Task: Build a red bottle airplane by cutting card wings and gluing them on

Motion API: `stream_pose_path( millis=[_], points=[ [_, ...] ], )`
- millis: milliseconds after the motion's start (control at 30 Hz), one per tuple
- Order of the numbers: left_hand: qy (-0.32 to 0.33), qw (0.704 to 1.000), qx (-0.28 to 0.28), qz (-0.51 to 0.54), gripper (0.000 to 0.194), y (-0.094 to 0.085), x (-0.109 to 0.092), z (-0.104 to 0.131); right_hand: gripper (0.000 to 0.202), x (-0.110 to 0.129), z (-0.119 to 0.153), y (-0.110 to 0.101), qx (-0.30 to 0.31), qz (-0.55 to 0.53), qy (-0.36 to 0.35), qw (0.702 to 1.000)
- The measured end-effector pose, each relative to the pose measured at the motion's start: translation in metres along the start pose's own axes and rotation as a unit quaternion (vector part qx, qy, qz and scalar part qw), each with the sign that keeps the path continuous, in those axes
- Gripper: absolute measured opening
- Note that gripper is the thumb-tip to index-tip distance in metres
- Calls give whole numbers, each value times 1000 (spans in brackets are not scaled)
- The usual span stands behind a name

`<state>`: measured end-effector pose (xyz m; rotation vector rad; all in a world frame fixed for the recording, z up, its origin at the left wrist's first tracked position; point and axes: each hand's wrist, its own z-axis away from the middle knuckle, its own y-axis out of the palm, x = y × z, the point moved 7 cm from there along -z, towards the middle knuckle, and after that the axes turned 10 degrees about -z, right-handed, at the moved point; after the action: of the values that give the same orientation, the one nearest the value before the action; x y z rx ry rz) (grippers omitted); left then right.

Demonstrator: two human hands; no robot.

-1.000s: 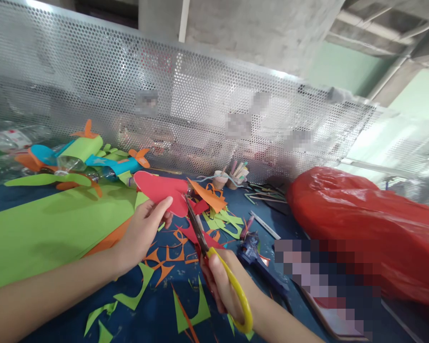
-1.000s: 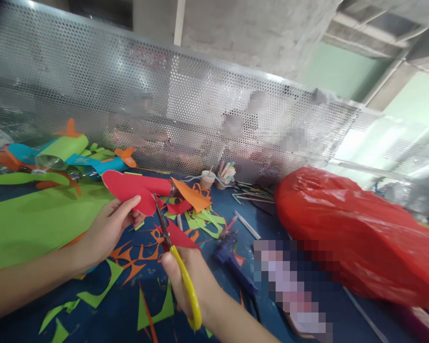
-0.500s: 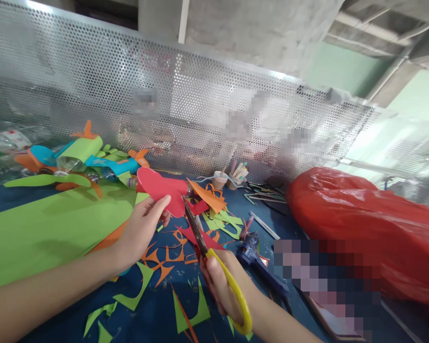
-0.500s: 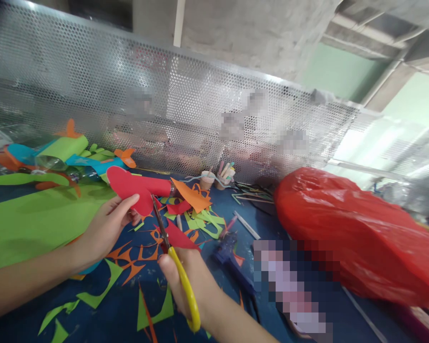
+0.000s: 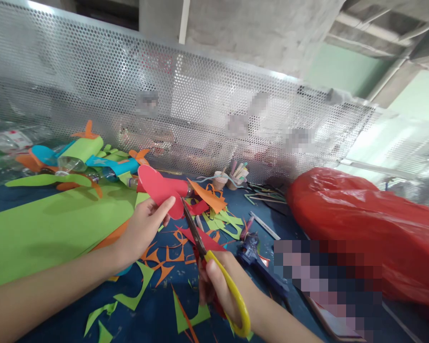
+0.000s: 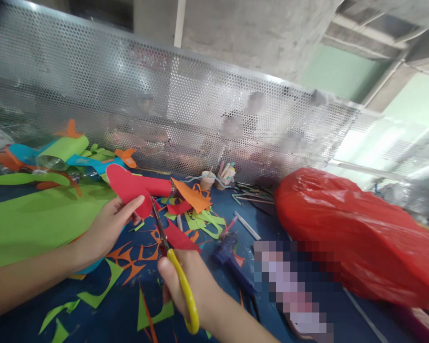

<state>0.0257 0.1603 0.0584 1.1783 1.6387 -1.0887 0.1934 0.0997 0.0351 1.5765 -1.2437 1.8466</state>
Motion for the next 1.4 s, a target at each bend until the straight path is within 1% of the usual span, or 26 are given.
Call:
stream_pose_path(
  millis=[200,300,467,800,900,1067,1233,1400],
  points=[
    [-11,1000,2,19,33,2,-1,3,66,0,4,-3,-2,44,-31,999],
    [-12,999,13,35,29,5,-4,5,65,3,3,-3,11,60,-43,997],
    [-16,998,31,45,27,7,-9,7,65,4,1,-3,14,53,-51,997],
    [-27,997,52,51,26,11,-11,10,67,1,0,-3,-8,52,-43,998],
    [-27,996,56,60,25,11,-13,10,67,5,-2,-5,-24,61,-35,997],
    [-29,996,57,66,25,12,-13,11,72,12,-3,-8,-51,99,-37,993],
    [-27,995,69,72,24,13,-12,10,72,12,-2,-7,-37,87,-31,995],
    [-22,995,66,69,25,12,-11,10,72,12,-2,-5,-25,65,-37,997]
  ],
)
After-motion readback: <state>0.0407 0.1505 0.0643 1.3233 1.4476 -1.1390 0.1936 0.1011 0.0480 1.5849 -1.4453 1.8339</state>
